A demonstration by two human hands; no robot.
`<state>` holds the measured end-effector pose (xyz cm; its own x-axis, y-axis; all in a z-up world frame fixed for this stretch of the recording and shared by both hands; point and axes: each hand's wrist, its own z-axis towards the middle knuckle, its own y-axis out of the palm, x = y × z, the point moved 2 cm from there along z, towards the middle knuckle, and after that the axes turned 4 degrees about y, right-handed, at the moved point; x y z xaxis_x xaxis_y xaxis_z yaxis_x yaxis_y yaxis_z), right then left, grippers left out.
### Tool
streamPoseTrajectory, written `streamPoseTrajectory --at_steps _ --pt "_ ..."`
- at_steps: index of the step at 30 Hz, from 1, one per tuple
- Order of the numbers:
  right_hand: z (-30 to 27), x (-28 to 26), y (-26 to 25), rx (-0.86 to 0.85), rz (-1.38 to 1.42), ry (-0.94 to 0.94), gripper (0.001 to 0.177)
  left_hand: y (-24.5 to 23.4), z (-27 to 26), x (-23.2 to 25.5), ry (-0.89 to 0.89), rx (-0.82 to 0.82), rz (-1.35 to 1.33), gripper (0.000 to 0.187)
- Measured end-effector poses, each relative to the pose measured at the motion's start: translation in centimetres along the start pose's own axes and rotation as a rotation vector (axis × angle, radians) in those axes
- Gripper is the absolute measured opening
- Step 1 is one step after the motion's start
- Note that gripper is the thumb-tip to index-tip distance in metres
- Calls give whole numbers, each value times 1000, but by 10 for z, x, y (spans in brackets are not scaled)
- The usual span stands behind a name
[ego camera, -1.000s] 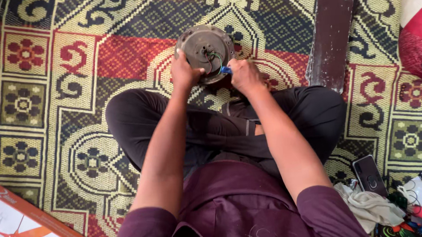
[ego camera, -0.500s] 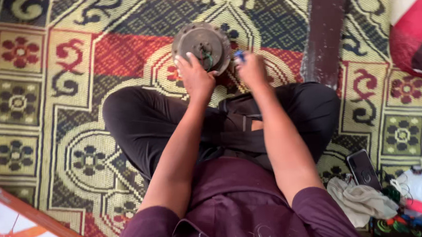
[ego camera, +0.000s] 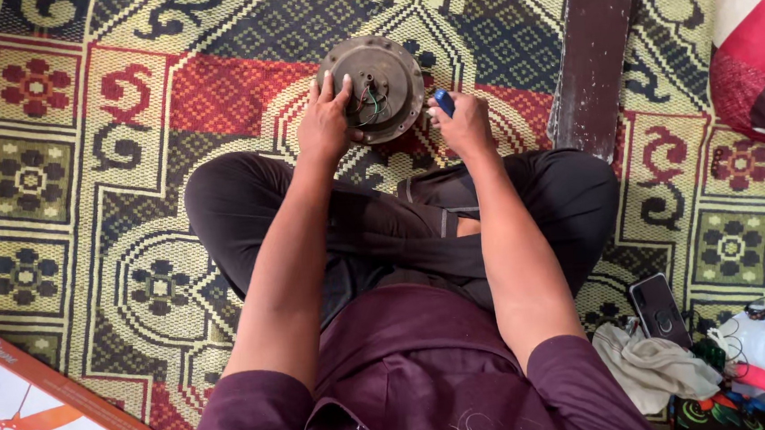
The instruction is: The person sits cross-legged on a rug and uses a blue-handled screwdriver to manipulate wires and screws on a circular metal electrical component, likely a fan motor. They repeatedly tighten and loosen screws while adjusting the internal wiring.
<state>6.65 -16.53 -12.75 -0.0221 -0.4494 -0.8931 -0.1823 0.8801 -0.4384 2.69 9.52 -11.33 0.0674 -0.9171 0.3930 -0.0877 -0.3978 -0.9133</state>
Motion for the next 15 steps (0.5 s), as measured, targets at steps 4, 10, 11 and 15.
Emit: streamPoseTrajectory --at_steps 4,10,11,15 --pt "-8 -8 1 -26 193 -11 16 -6 3 -1 17 -37 39 117" --pt "-32 -40 4 -11 -226 -133 16 -3 4 -4 55 -38 -6 116" --pt "-34 -46 4 -8 -203 -142 15 -2 4 -5 54 -38 -14 116" --pt "-31 -55 13 -30 -163 -177 15 3 4 -7 37 -30 -20 117"
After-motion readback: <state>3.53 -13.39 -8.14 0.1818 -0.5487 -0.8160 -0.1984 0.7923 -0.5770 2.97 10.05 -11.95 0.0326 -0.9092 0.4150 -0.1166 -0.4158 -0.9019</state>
